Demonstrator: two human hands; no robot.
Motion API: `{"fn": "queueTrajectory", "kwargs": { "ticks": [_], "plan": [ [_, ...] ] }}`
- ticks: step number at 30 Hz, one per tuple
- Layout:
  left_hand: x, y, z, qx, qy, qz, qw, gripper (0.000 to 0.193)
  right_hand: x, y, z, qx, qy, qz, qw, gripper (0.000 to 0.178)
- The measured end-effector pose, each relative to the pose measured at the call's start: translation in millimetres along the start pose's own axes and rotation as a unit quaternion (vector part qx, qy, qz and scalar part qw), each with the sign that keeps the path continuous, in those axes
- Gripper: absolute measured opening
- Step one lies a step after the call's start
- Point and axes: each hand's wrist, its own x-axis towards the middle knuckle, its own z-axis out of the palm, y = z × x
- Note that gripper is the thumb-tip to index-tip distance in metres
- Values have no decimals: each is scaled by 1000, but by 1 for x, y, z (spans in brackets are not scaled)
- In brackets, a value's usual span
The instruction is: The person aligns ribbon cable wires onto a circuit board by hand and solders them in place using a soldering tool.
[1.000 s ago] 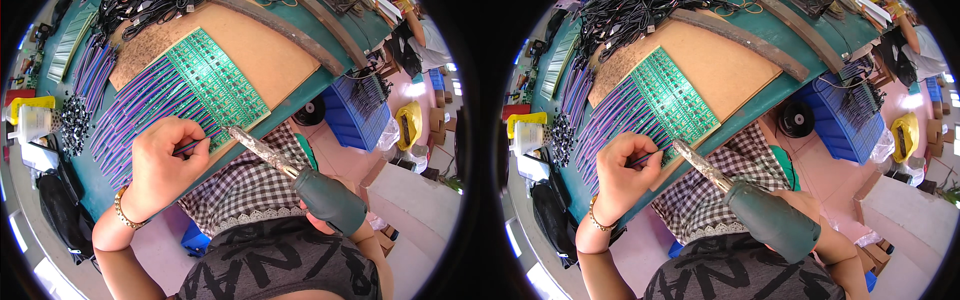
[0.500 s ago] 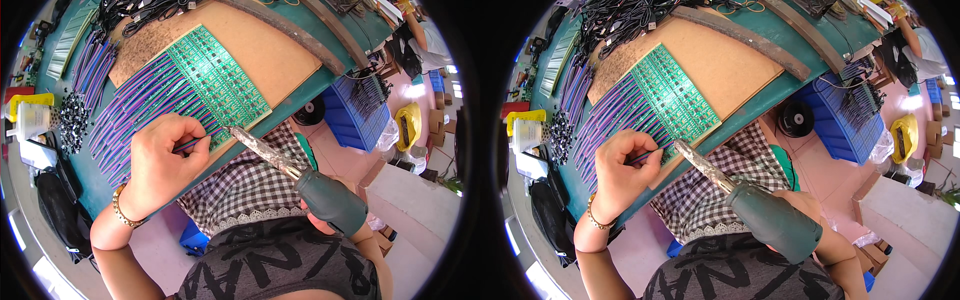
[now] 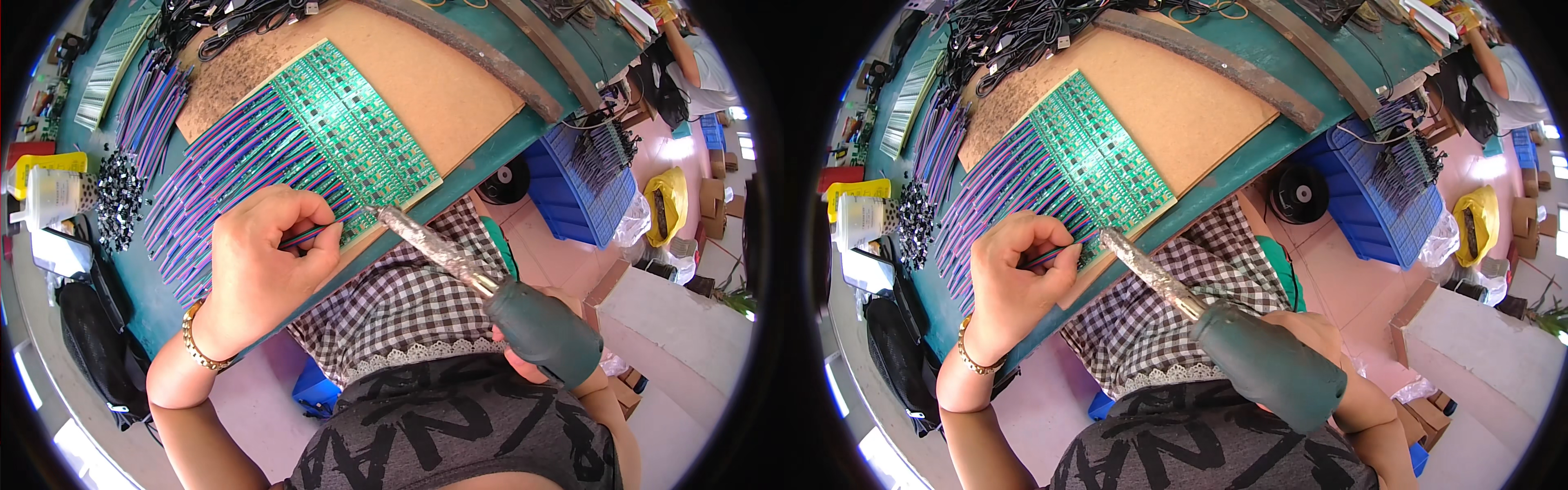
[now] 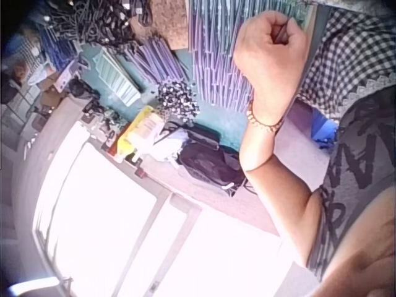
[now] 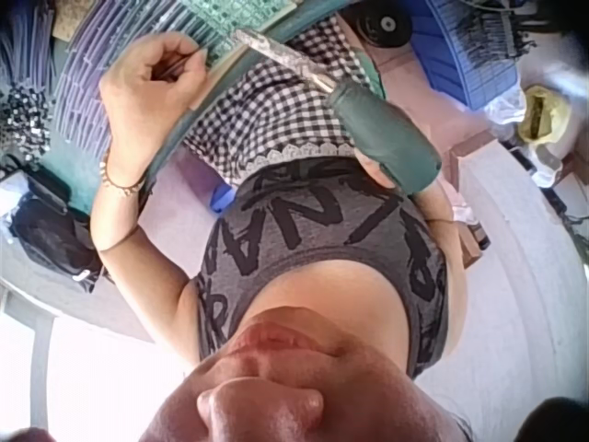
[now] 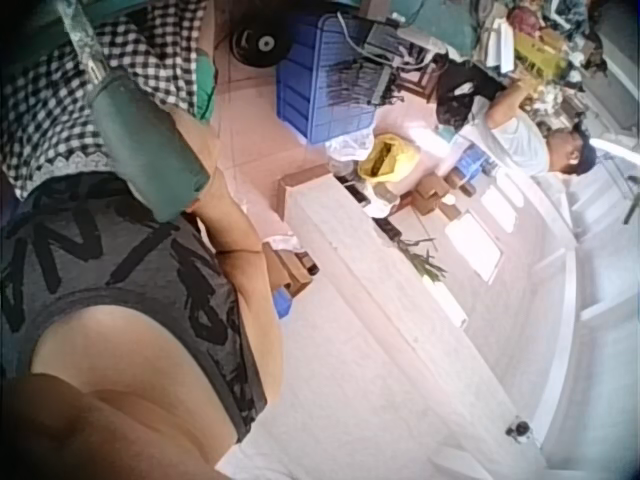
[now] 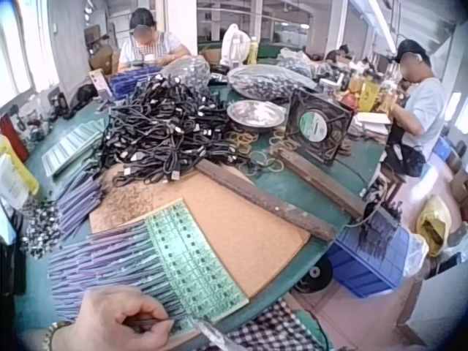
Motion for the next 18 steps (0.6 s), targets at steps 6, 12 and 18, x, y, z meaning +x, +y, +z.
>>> {"fn": "queueTrajectory", "kwargs": {
  "ticks": [6,12,18],
  "plan": [
    [1,1,0,-9,7,15,1000,13,3,-25,-15,-16,-12,16,1000,26],
    [1,1,-7,0,-25,65,998,10,0,8,2,63,23,-94,993,43],
    [33,-20,-61,173,131,70,974,7,0,29,15,96,87,-165,978,50]
  ]
}}
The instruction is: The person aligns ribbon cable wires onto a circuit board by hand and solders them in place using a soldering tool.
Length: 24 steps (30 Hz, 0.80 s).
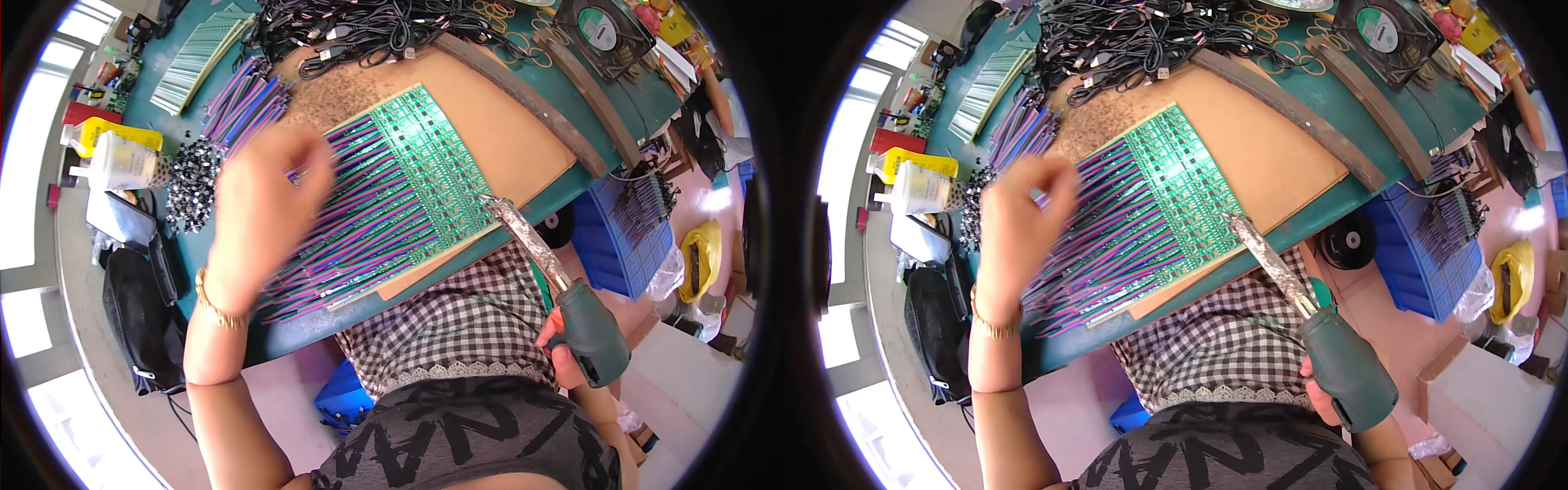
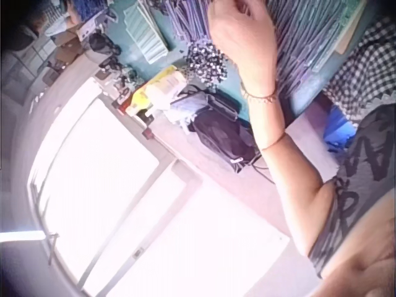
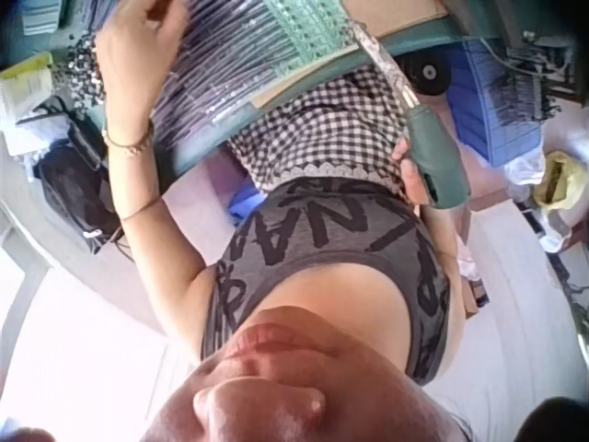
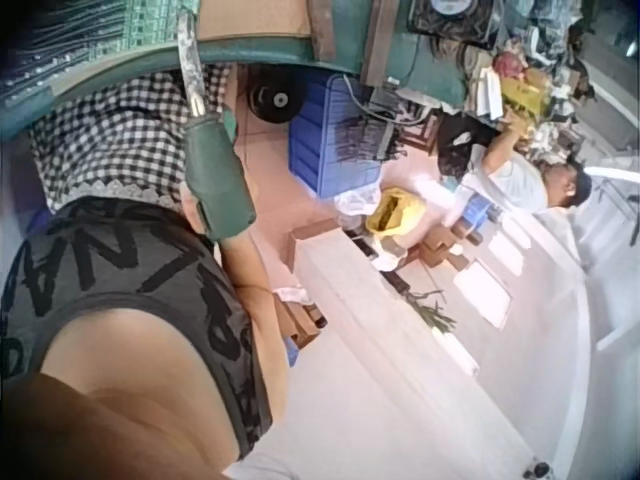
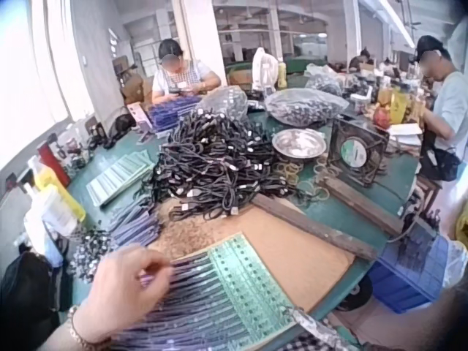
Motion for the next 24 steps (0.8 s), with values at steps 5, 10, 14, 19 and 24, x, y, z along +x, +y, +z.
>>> {"fn": "queueTrajectory", "kwargs": {
  "ticks": [5,10,14,19,24],
  "plan": [
    [20,-69,6,256,48,-4,966,10,-6,-3,3,-8,25,48,999,49],
    [23,-68,1,159,136,70,975,8,-9,2,7,2,58,39,998,45],
    [9,-14,-8,-48,55,-74,995,3,-4,-1,-1,106,61,84,989,44],
    [-31,42,13,-163,-121,53,978,14,9,-22,-16,-133,-37,106,985,27],
    [-45,52,37,-212,-153,-26,965,12,19,-44,-20,-162,-104,239,952,20]
  ]
}}
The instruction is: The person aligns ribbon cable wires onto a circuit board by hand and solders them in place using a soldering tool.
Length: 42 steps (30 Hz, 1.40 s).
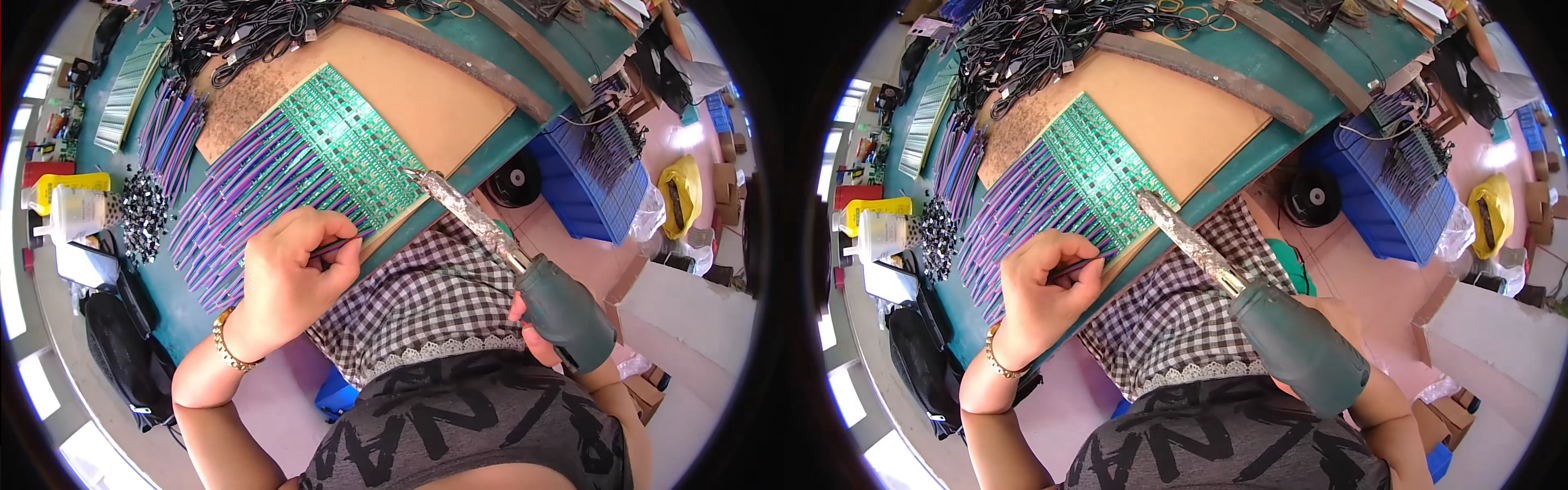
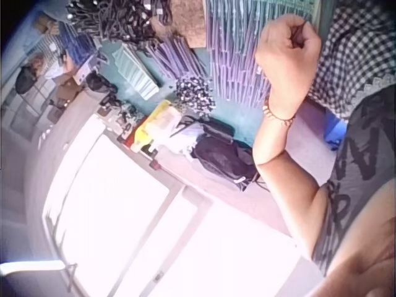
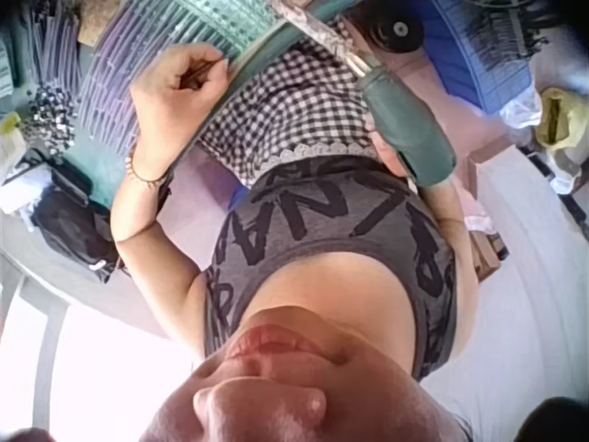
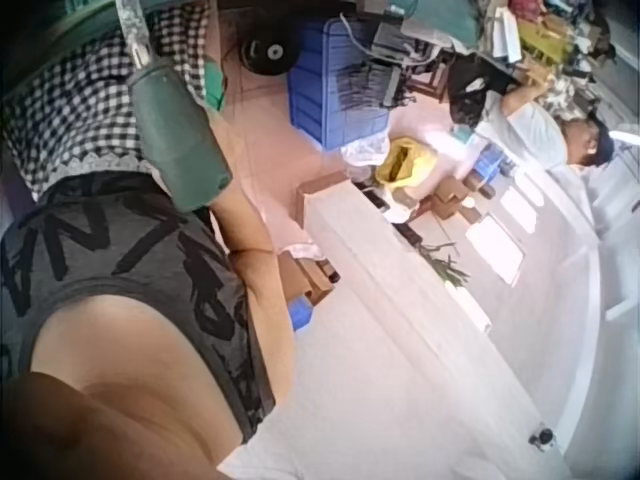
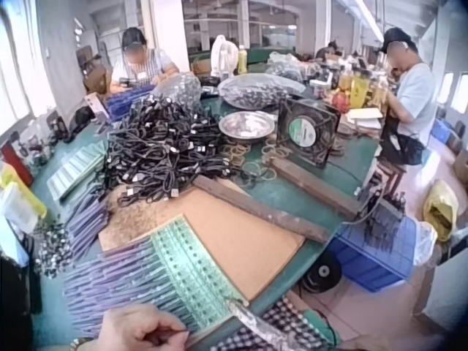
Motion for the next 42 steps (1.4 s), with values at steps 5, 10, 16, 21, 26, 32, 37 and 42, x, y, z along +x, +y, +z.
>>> {"fn": "queueTrajectory", "kwargs": {
  "ticks": [5,10,16,21,26,32,37,42],
  "plan": [
    [-5,0,9,9,48,-18,999,12,0,0,-1,-29,17,-146,989,26],
    [-4,-3,9,77,47,44,995,13,-2,4,8,3,29,-148,989,21],
    [-4,0,8,43,45,-1,998,13,0,12,11,3,-82,-11,997,15],
    [-4,0,7,51,39,0,998,12,0,22,25,100,-87,40,990,36],
    [-4,1,6,54,34,-1,998,13,-8,32,24,164,-57,-34,984,34],
    [-4,0,6,54,32,2,998,12,-18,50,39,126,-29,-117,985,33],
    [-4,-1,6,62,25,-2,998,12,-19,53,41,93,-35,-71,993,32],
    [-2,-5,11,47,62,28,997,10,-18,47,29,219,-67,141,963,44]
  ]
}}
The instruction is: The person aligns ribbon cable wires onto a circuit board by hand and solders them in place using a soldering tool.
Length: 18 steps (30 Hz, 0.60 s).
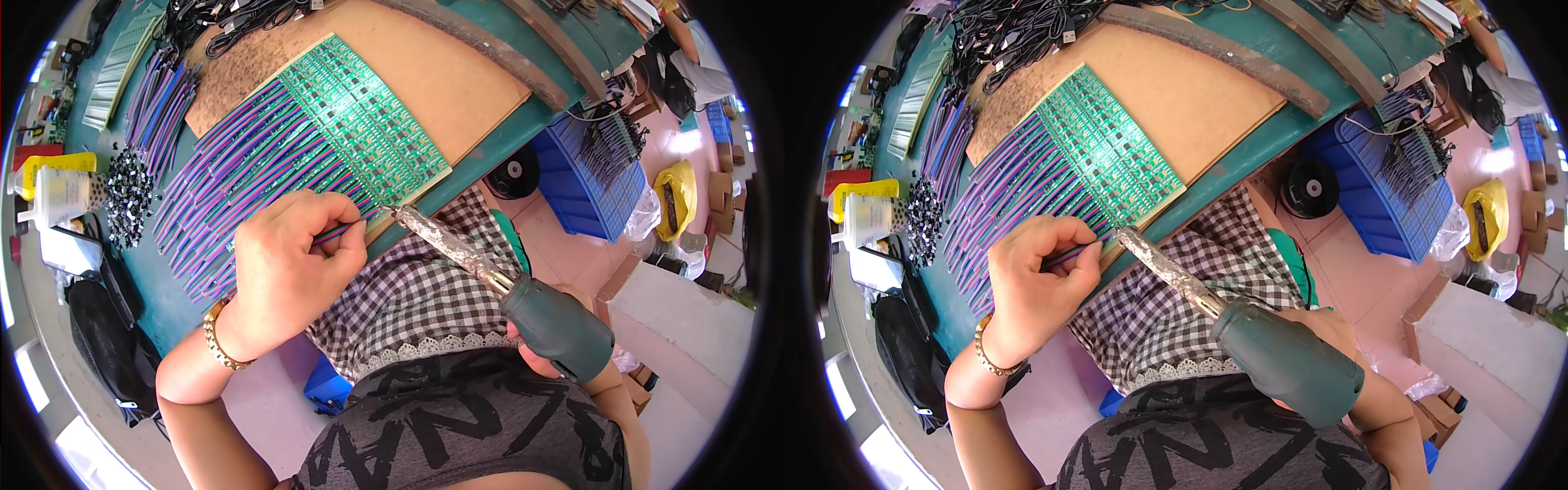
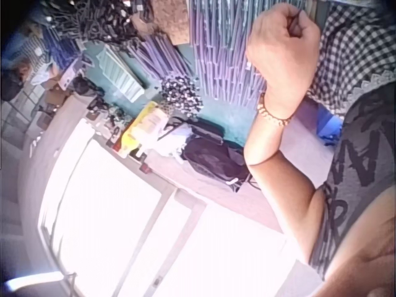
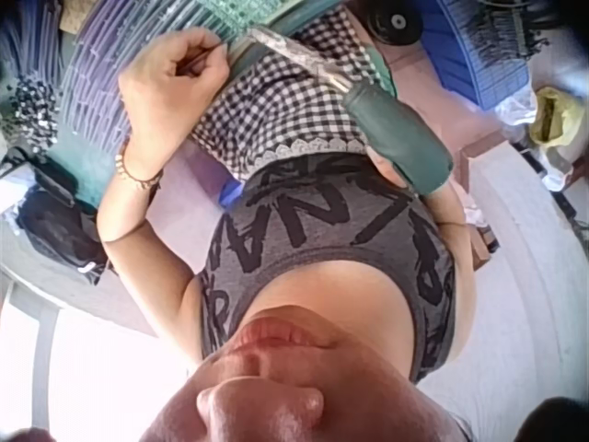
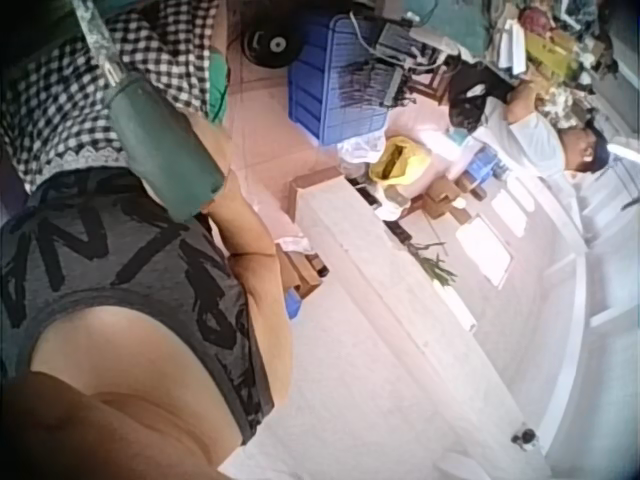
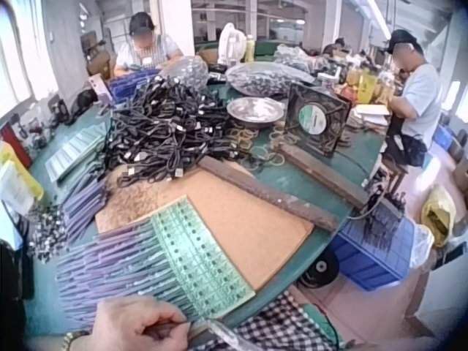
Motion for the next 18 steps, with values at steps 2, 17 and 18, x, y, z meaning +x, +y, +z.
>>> {"fn": "queueTrajectory", "kwargs": {
  "ticks": [2,17,18],
  "plan": [
    [-1,-1,0,-4,-1,-4,1000,10,1,2,2,-45,26,-56,997,47],
    [0,-2,0,6,2,22,1000,12,-4,-41,-8,-168,-19,-102,980,38],
    [0,-2,0,9,3,30,999,12,-5,-46,-6,-182,-20,-93,979,37]
  ]
}}
